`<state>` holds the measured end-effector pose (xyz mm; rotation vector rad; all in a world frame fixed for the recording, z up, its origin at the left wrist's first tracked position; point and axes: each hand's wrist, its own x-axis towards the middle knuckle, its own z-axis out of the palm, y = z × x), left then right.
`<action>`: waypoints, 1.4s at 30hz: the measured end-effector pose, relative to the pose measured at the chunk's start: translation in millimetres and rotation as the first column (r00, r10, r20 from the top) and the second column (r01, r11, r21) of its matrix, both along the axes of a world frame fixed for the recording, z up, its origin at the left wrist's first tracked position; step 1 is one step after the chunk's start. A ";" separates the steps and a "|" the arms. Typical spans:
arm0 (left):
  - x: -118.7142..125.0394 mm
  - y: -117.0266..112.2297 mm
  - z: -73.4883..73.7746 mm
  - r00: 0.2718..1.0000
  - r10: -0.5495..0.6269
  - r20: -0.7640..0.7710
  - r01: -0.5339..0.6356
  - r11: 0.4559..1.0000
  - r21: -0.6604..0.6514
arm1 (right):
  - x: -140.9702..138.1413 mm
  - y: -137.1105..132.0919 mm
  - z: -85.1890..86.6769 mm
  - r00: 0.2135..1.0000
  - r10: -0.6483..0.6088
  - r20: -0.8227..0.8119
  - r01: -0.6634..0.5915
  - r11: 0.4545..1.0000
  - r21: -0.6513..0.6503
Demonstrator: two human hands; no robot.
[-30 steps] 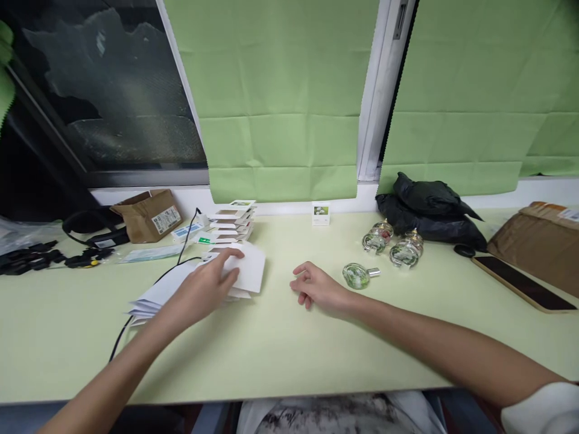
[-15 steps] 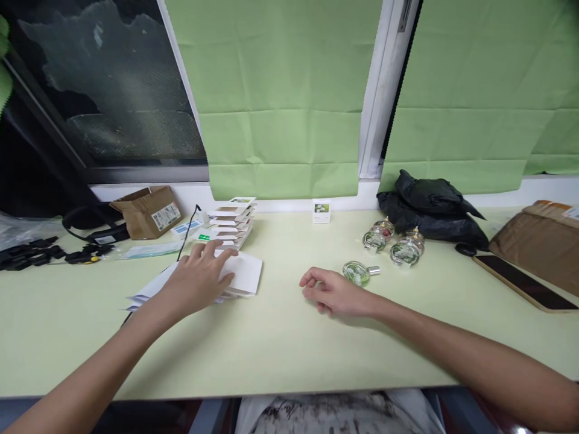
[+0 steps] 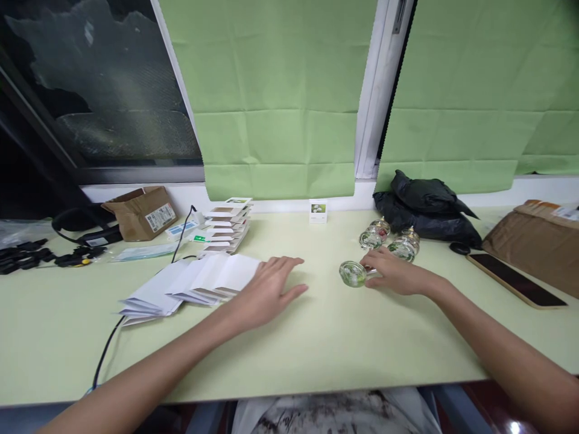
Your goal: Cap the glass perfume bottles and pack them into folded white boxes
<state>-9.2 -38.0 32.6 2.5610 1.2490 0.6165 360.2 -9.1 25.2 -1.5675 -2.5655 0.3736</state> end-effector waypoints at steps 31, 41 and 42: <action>32.6 37.1 -39.8 0.902 0.017 0.431 0.163 0.912 -0.377 | -110.9 -1.6 -4.4 0.771 0.256 -0.584 -0.189 0.966 0.173; 32.4 38.8 -51.8 0.901 0.047 0.431 0.060 0.971 -0.232 | -95.4 6.3 -3.0 0.878 0.128 -0.461 -0.038 0.979 0.200; 30.9 39.6 -54.0 0.903 0.051 0.427 0.047 0.975 -0.216 | -88.7 10.2 -2.0 0.894 0.096 -0.438 0.000 0.977 0.214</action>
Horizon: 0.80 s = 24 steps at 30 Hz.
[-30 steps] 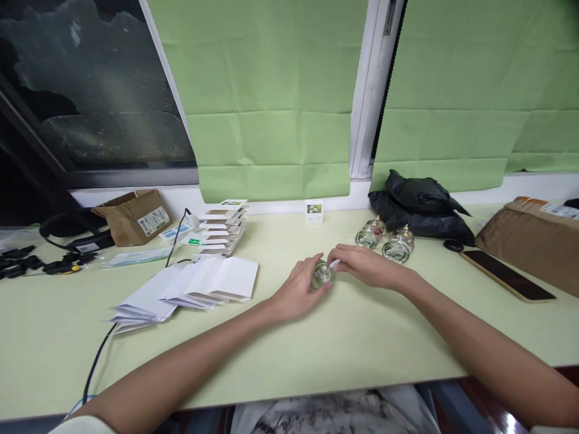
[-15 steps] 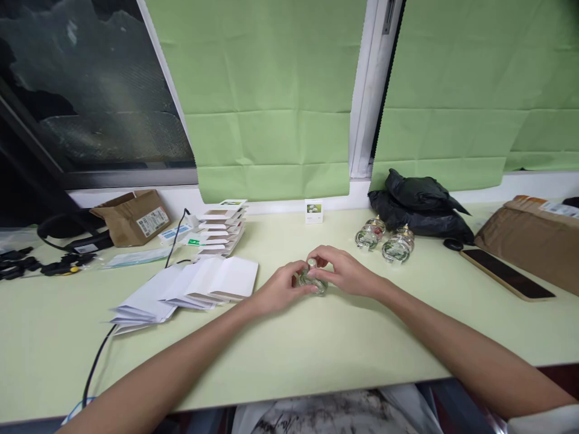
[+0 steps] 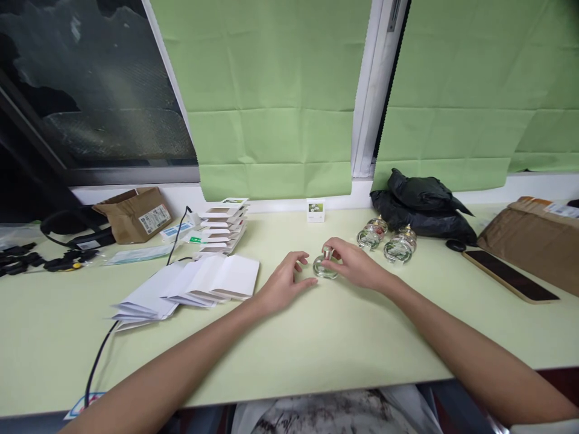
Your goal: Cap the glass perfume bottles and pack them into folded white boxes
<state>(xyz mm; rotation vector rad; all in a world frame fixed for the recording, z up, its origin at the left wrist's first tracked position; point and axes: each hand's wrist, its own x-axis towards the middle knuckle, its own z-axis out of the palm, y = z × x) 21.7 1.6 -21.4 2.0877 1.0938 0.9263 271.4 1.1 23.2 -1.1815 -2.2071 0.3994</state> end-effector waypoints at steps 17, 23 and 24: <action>100.9 226.5 37.4 0.892 0.444 0.082 -0.444 0.896 -0.022 | 65.4 32.2 4.6 0.866 -0.383 0.322 0.327 0.920 0.215; 98.9 226.7 32.1 0.903 0.429 0.008 -0.429 0.903 0.032 | 65.3 31.6 3.8 0.879 -0.370 0.300 0.324 0.926 0.193; 96.5 218.7 32.1 0.906 0.423 -0.008 -0.422 0.905 0.055 | 64.9 31.4 3.8 0.883 -0.367 0.293 0.321 0.927 0.195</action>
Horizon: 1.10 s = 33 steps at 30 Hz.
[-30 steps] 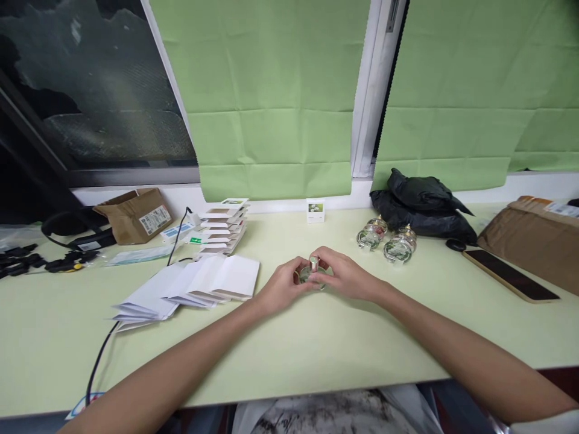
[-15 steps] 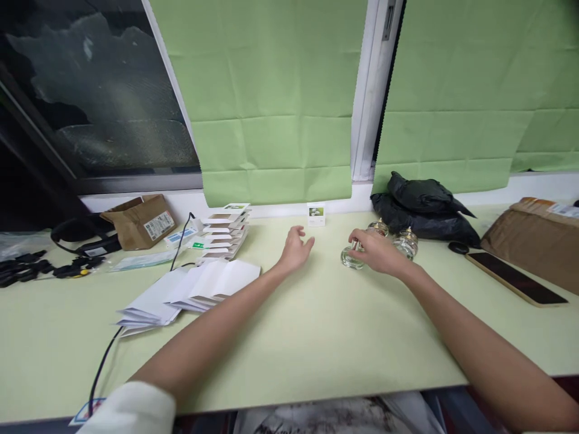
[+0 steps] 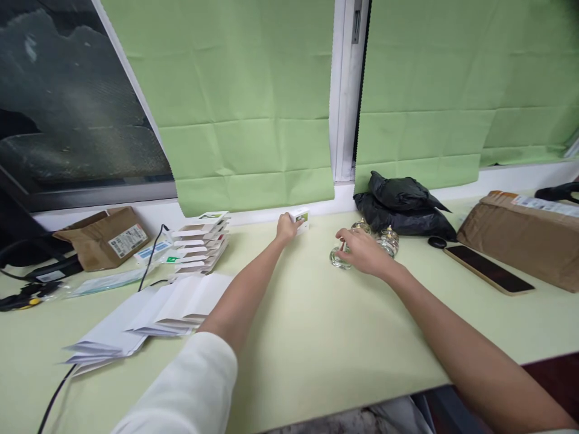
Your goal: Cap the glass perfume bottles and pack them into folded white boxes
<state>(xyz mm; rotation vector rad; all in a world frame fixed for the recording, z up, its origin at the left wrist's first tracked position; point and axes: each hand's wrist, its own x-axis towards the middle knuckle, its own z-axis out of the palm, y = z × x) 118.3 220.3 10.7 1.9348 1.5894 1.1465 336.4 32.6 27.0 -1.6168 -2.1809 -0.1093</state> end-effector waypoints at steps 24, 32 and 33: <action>-100.1 -237.0 2.8 0.787 -0.617 -0.029 0.614 0.786 -0.073 | -74.0 -66.3 24.3 0.731 0.649 -0.212 -0.656 0.754 0.046; -103.0 -234.9 3.5 0.763 -0.630 -0.148 0.634 0.773 -0.024 | -74.7 -72.2 30.7 0.730 0.668 -0.147 -0.670 0.741 0.037; -103.4 -235.2 4.7 0.753 -0.641 -0.151 0.645 0.764 -0.023 | -74.8 -72.7 30.9 0.729 0.674 -0.118 -0.675 0.737 0.042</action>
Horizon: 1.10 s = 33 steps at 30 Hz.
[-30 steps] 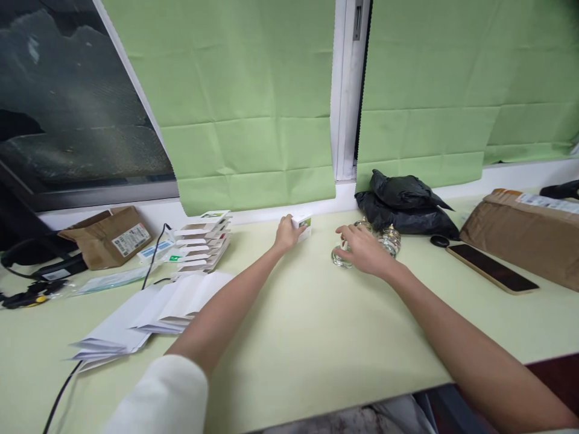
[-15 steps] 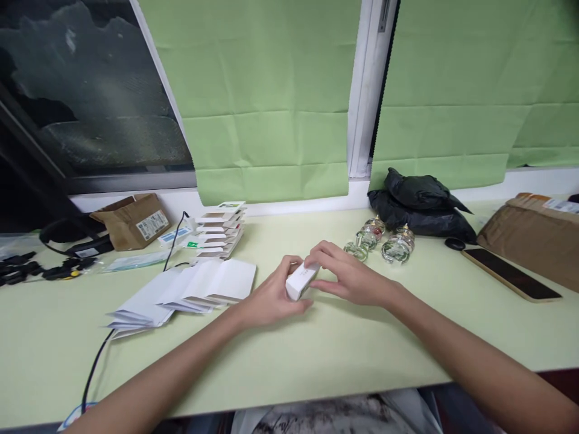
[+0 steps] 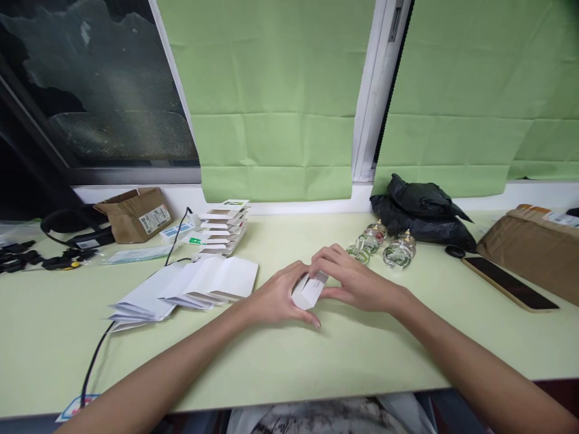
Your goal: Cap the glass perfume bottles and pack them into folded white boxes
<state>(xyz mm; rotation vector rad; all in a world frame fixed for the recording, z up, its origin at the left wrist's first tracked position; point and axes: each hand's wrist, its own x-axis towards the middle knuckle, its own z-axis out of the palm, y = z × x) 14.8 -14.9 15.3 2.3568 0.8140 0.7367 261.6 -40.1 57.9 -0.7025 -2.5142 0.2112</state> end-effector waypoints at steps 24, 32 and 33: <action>-1.4 -2.6 -5.1 0.972 -0.002 0.234 0.036 0.989 -0.142 | -0.9 5.0 -8.0 0.989 -0.090 -0.120 0.088 0.996 -0.023; -8.6 -4.0 1.5 0.998 -0.055 0.025 0.046 0.960 0.276 | -0.1 5.5 -11.6 0.983 -0.118 -0.138 0.121 0.993 0.011; -9.1 -3.4 0.4 0.999 -0.046 0.021 0.038 0.956 0.292 | -0.2 6.0 -12.4 0.983 -0.111 -0.148 0.113 0.994 0.003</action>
